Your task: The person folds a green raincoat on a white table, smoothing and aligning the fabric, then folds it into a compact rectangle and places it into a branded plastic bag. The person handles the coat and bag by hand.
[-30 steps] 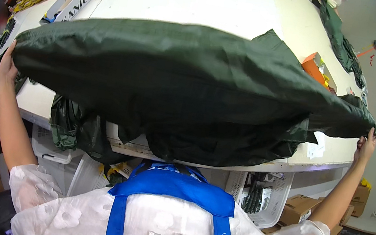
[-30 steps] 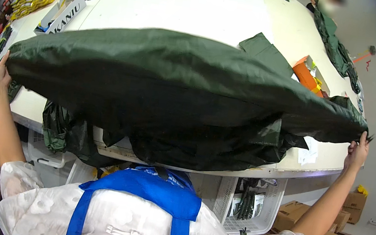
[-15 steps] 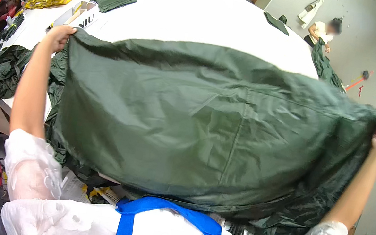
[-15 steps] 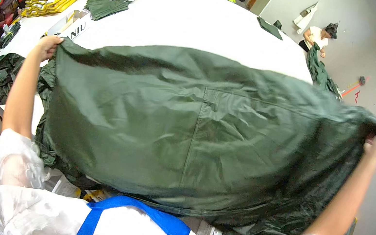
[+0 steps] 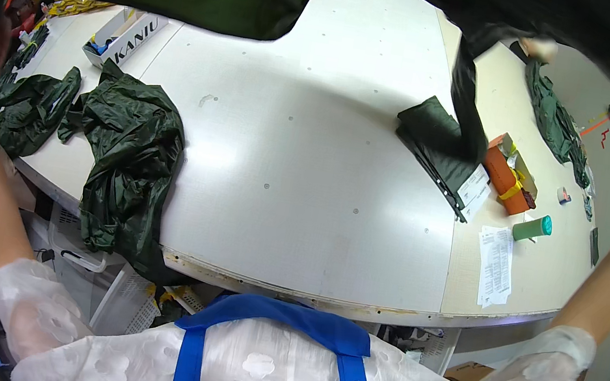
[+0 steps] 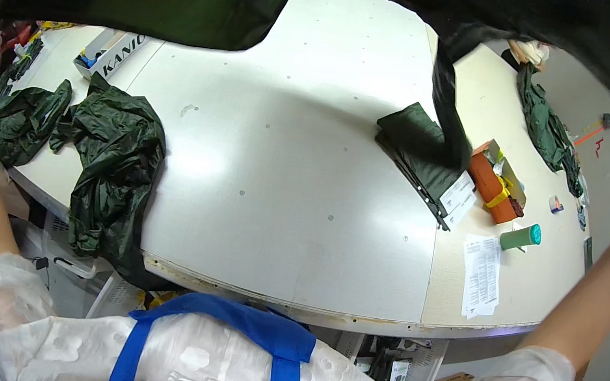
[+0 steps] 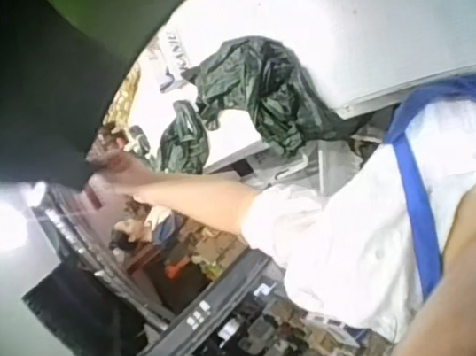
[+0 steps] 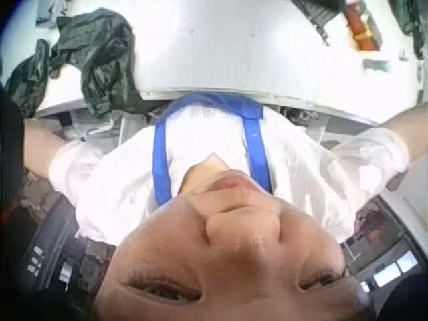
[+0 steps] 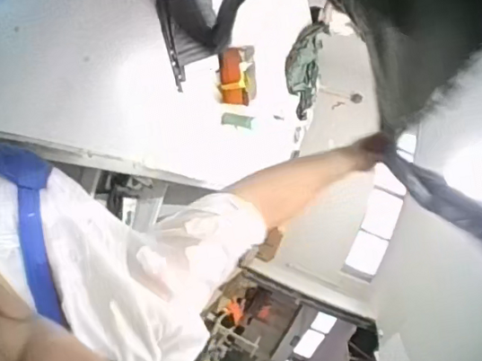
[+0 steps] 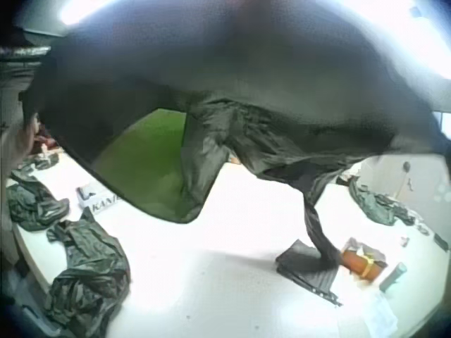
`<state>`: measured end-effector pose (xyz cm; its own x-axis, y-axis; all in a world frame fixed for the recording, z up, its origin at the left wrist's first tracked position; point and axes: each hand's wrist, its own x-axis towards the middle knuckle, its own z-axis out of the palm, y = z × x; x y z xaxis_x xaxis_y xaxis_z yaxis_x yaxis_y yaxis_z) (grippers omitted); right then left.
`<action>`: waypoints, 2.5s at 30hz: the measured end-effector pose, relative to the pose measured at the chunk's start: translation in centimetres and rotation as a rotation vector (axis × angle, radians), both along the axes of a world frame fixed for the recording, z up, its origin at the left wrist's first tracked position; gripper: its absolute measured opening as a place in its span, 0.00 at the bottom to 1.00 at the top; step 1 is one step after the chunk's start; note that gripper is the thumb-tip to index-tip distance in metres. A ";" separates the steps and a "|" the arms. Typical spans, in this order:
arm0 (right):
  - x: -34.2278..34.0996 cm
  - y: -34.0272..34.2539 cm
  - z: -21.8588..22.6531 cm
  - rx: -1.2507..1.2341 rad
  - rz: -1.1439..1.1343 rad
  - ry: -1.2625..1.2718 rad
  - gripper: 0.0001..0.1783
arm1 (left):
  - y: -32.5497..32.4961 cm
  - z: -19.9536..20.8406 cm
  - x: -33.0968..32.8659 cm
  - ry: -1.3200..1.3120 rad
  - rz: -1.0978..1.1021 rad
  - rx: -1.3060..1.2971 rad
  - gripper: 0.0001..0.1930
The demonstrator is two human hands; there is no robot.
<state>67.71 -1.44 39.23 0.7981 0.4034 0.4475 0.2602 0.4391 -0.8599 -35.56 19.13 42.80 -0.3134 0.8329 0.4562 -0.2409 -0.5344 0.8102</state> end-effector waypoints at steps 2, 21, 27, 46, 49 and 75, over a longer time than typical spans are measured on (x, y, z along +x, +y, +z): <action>0.4 -2.9 -2.9 -0.077 -0.031 0.013 0.22 | 0.0 -5.7 -0.6 -0.030 -0.059 -0.130 0.14; -13.4 -25.9 -39.6 -0.914 -0.295 0.378 0.24 | -5.6 -32.9 14.8 1.779 0.440 -0.757 0.33; -19.8 -26.9 -43.5 -0.997 -0.276 0.339 0.25 | -19.6 -33.7 53.1 1.311 -1.013 0.055 0.27; -18.0 -21.2 -35.6 -1.270 0.506 -1.074 0.29 | -38.7 -50.3 72.4 1.749 -0.357 1.023 0.24; -6.8 -22.7 -37.9 -1.306 0.077 -0.907 0.21 | -37.4 -51.8 69.8 1.148 -1.218 0.345 0.25; -6.8 -7.9 -32.3 -1.063 0.777 -0.468 0.20 | -24.2 -41.2 70.4 1.390 -0.663 -0.753 0.29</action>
<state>60.89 -9.39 6.90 0.0796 0.9788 -0.1888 0.6060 -0.1979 -0.7704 34.89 -5.02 1.63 0.4102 0.7889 -0.4575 0.8018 -0.0729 0.5932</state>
